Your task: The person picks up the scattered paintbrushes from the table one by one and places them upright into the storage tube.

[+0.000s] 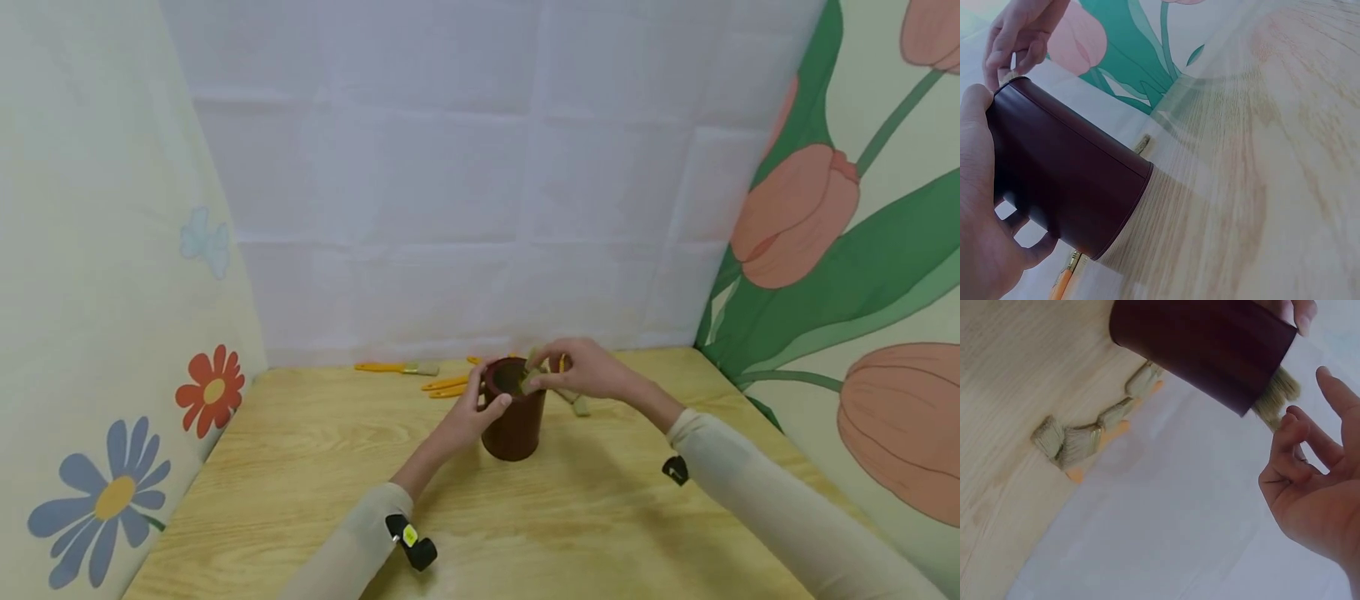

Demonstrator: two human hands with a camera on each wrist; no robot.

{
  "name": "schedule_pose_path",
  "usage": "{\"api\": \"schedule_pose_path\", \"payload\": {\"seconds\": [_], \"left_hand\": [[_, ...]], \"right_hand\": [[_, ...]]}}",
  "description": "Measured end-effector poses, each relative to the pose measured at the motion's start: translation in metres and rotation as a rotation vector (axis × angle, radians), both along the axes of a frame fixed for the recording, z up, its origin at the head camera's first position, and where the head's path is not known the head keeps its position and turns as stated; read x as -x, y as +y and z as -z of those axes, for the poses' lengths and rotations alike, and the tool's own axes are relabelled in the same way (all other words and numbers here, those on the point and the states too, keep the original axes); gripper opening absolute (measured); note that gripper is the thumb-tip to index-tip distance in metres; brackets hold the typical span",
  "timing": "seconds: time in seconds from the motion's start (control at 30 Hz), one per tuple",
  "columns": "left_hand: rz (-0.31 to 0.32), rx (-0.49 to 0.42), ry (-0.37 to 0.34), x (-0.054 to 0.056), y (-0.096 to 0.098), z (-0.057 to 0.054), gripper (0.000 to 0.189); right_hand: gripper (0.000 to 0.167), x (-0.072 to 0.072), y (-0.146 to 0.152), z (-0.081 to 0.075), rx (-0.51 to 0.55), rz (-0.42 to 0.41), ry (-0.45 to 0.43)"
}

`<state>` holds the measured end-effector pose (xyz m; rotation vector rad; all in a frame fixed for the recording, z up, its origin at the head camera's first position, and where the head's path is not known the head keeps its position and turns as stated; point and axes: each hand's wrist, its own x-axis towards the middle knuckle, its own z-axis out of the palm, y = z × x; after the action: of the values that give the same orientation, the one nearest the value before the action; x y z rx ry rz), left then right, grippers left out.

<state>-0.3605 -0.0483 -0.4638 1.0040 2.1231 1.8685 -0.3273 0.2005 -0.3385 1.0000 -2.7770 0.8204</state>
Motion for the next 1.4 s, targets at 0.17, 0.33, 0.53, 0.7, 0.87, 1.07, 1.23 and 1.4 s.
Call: {"api": "schedule_pose_path", "payload": {"seconds": [0.17,0.33,0.53,0.7,0.87,1.07,1.23,1.4], "left_hand": [[-0.012,-0.003,-0.002,-0.001,-0.001,0.003,0.068],[-0.031,0.000,0.023,-0.001,0.000,0.004,0.068],[-0.038,0.009,0.026,-0.001,0.000,0.004,0.068],[-0.040,0.012,0.031,-0.001,-0.002,0.002,0.070],[-0.046,0.006,0.024,-0.002,-0.005,0.000,0.068],[-0.057,0.006,0.034,-0.004,-0.010,0.000,0.069],[-0.059,0.003,0.039,-0.003,-0.010,-0.001,0.068],[-0.042,0.013,0.044,-0.003,-0.007,-0.001,0.070]], "right_hand": [[0.038,0.002,0.008,-0.007,0.046,0.077,-0.037],[0.038,0.007,0.016,-0.009,0.111,0.135,-0.061],[0.041,0.018,0.023,0.008,0.213,0.206,-0.101],[0.040,0.034,0.028,0.032,0.289,0.294,-0.065],[0.037,0.052,0.028,0.065,0.222,0.351,-0.029],[0.038,0.073,0.026,0.099,-0.037,0.358,0.050],[0.040,0.084,0.024,0.109,-0.165,0.397,0.042],[0.030,0.087,0.022,0.111,-0.169,0.432,-0.007]]}}
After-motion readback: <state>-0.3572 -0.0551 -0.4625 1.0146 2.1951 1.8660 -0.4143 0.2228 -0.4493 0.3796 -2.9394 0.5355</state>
